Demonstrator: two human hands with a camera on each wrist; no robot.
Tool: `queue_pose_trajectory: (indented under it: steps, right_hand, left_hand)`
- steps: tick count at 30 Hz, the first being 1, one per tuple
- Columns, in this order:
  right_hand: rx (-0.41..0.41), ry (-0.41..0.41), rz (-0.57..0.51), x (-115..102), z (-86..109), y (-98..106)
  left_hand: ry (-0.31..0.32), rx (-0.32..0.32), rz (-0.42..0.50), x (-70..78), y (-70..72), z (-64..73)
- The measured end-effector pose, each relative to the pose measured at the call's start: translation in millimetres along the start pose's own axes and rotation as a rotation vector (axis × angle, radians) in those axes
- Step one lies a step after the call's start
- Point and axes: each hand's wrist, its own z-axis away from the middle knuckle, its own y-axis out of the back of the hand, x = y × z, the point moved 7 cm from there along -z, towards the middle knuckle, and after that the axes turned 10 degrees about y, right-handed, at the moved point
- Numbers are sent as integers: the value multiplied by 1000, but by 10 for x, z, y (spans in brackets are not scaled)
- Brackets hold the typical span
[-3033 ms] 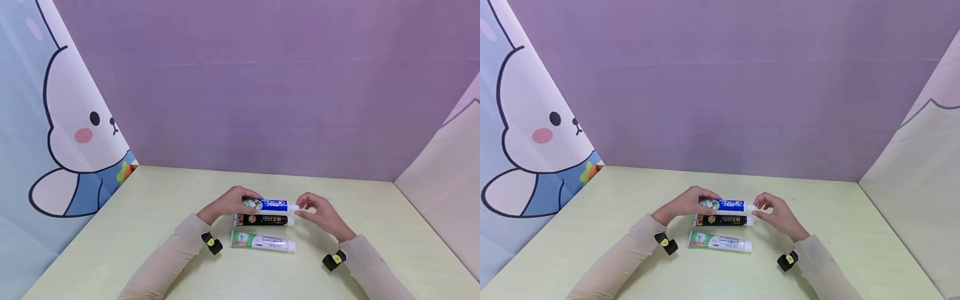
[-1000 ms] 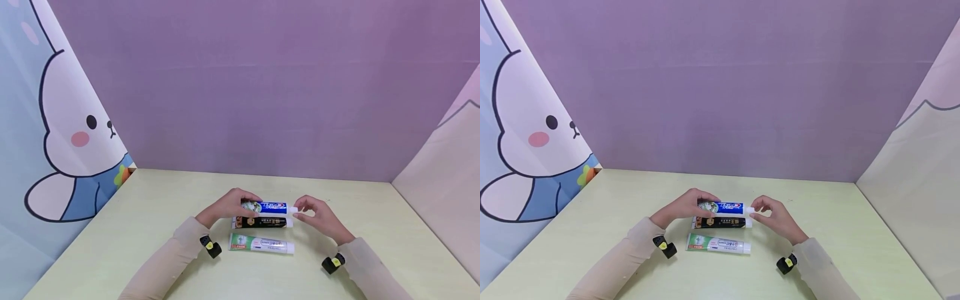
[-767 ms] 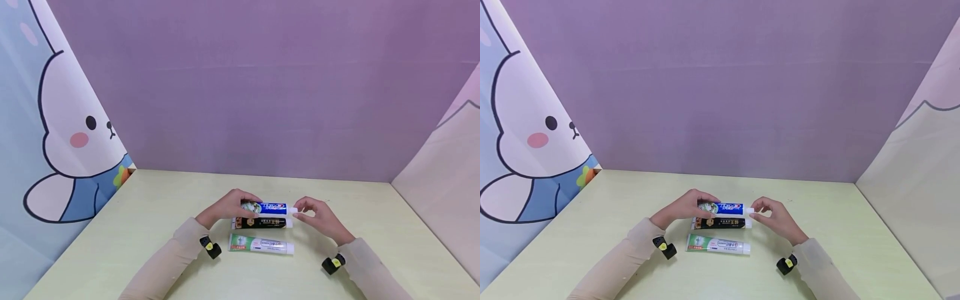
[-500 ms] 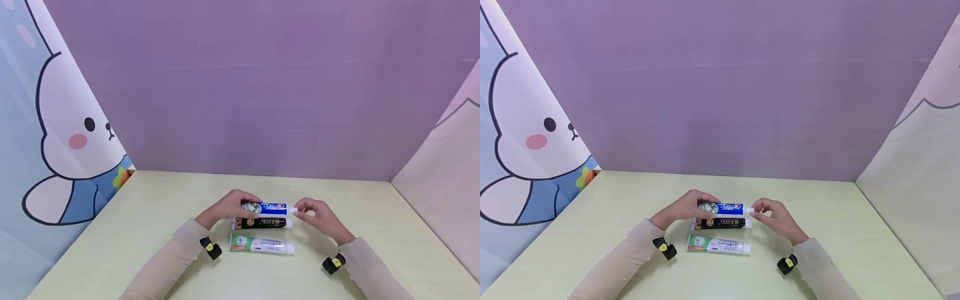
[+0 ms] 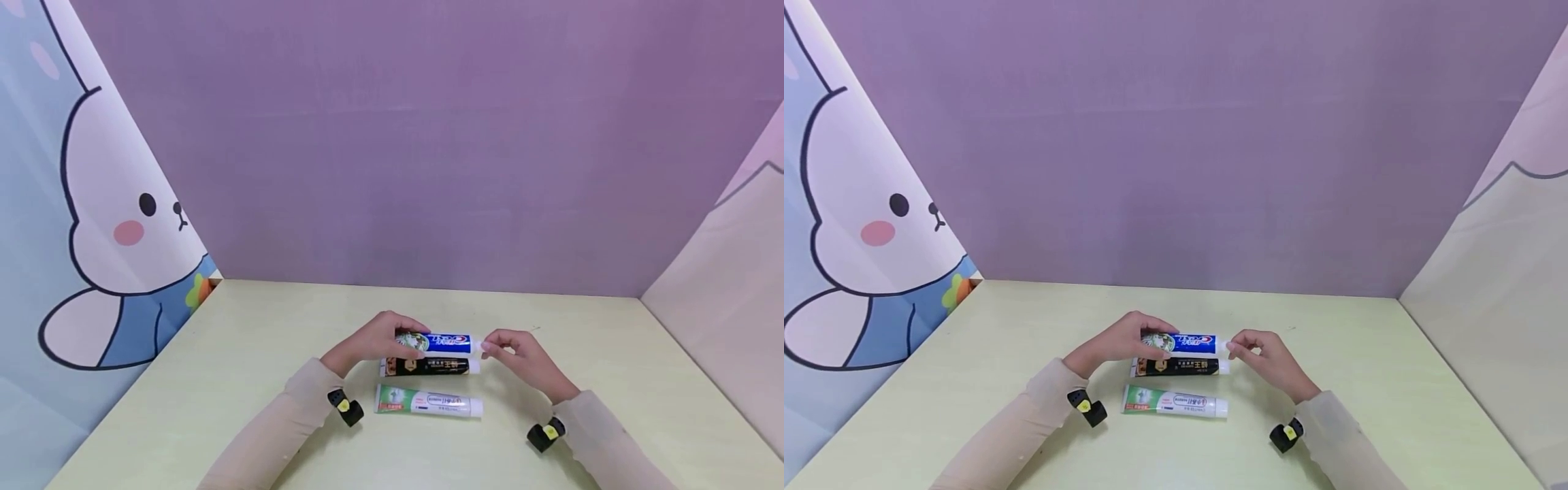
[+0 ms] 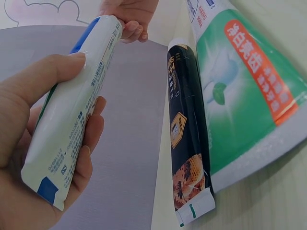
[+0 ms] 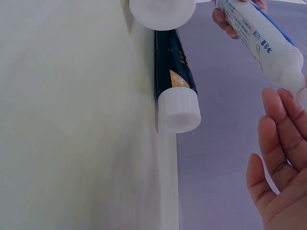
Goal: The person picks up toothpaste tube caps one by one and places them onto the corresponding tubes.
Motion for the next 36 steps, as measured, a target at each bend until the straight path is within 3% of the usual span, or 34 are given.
queue_pose_trajectory:
  steps: [8, 16, 30, 36]
  right_hand:
    - [7, -20, -22, 32, 43, 2]
    - [56, -61, 30, 47, 52, 48]
    - [92, 34, 65, -34, 43, 51]
    - [90, 20, 92, -6, 43, 58]
  left_hand:
    - [-14, -5, 4, 38, -19, 15]
    - [-22, 9, -12, 28, -11, -21]
    - [-12, -2, -7, 29, -17, -11]
    - [-13, -3, -7, 34, -16, -10]
